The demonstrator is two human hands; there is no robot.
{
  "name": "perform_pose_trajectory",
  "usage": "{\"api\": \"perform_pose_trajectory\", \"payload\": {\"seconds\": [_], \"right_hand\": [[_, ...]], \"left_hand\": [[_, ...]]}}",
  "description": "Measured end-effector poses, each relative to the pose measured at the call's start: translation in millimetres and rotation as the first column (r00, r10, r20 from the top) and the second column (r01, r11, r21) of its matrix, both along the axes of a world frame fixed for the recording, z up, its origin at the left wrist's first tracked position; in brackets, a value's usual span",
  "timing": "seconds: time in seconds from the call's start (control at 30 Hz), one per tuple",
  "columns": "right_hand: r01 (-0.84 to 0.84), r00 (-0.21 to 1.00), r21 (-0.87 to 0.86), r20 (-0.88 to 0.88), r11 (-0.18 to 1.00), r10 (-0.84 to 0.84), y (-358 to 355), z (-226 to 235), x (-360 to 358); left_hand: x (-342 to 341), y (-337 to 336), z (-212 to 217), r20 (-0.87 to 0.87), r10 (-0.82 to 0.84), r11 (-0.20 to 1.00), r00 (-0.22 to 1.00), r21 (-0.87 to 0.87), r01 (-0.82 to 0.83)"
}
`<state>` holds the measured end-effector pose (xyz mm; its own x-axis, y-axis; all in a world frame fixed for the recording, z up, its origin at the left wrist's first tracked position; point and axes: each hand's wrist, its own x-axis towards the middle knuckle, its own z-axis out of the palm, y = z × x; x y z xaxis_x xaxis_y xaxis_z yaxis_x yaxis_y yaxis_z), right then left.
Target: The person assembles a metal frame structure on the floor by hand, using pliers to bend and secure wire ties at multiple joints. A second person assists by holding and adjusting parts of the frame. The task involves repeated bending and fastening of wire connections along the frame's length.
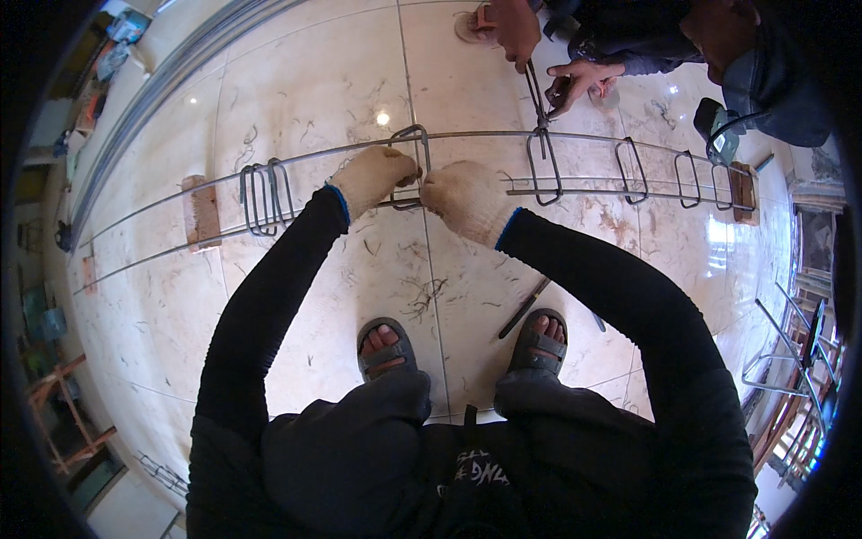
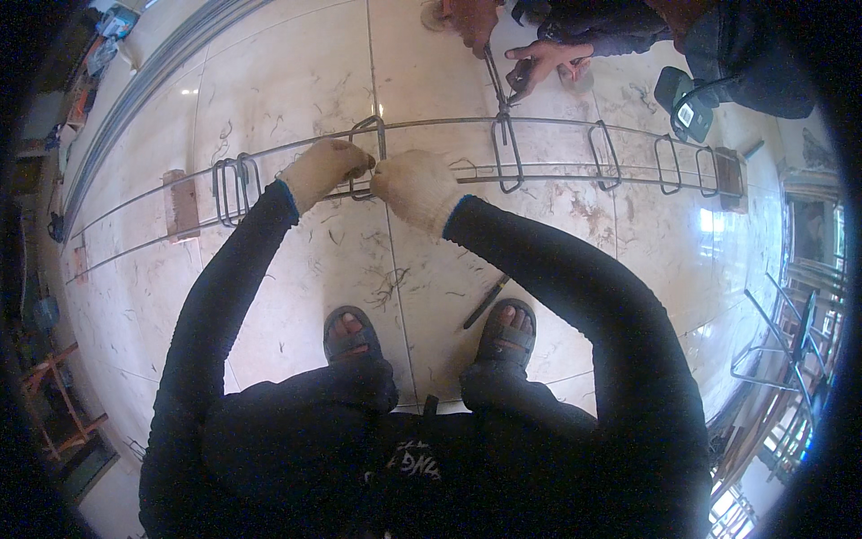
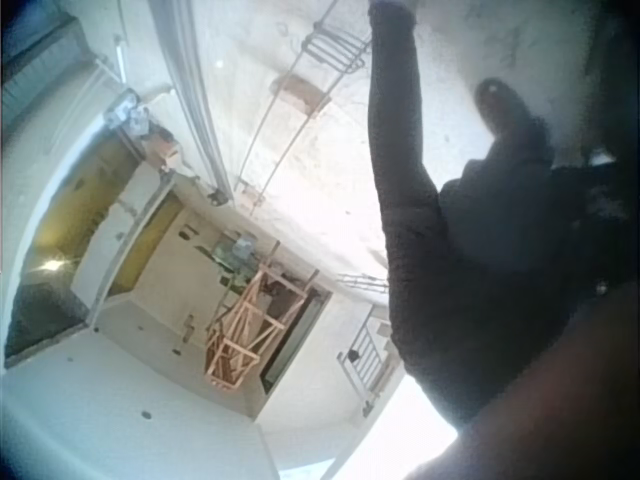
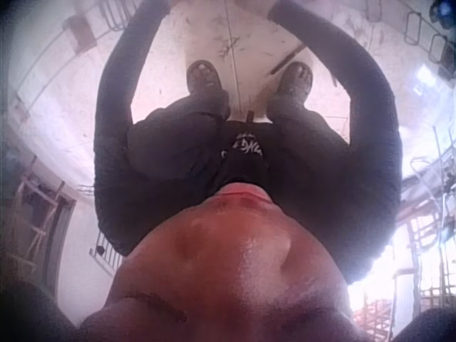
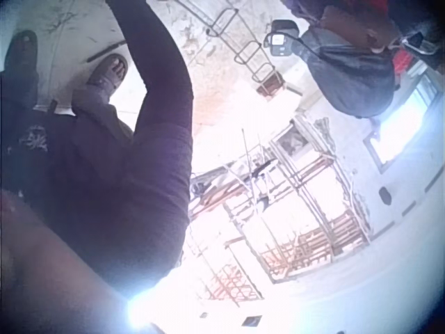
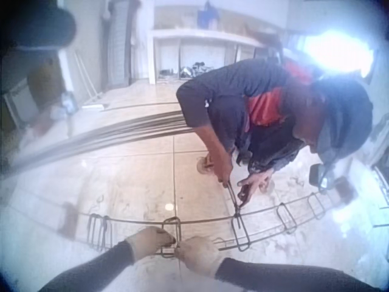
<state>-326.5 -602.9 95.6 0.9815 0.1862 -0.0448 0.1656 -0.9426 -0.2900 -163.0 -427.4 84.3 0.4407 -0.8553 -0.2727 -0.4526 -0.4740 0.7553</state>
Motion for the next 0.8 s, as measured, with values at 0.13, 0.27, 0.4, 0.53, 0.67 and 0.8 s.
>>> {"api": "perform_pose_trajectory", "payload": {"seconds": [0.13,0.27,0.4,0.53,0.67,0.8], "right_hand": [[-0.007,0.990,0.189,0.136,0.982,-0.019,-6.3,-13.7,-7.6],[0.140,0.955,0.421,0.182,0.896,-0.235,0.6,-22.0,-23.7],[0.299,0.917,0.382,0.139,0.874,-0.374,15.7,-10.5,-31.1],[0.349,0.922,0.343,0.040,0.872,-0.385,18.3,-3.2,-23.7],[0.413,0.908,0.260,-0.042,0.873,-0.417,25.7,8.5,-8.4],[0.434,0.895,0.195,0.022,0.879,-0.446,31.3,-10.6,-9.5]], "left_hand": [[21.5,-3.6,-30.7,0.338,-0.314,0.941,0.887,-0.013,0.338],[6.1,-6.1,-11.8,0.077,-0.173,0.983,0.982,0.069,0.168],[6.5,6.4,-15.3,0.132,-0.145,0.989,0.981,0.015,0.144],[15.6,2.6,-21.3,0.296,-0.278,0.946,0.914,-0.079,0.314],[9.1,-1.9,-21.4,0.113,-0.199,0.977,0.974,-0.062,0.206],[2.0,0.5,-20.8,0.036,-0.097,0.994,0.995,-0.046,0.099]]}}
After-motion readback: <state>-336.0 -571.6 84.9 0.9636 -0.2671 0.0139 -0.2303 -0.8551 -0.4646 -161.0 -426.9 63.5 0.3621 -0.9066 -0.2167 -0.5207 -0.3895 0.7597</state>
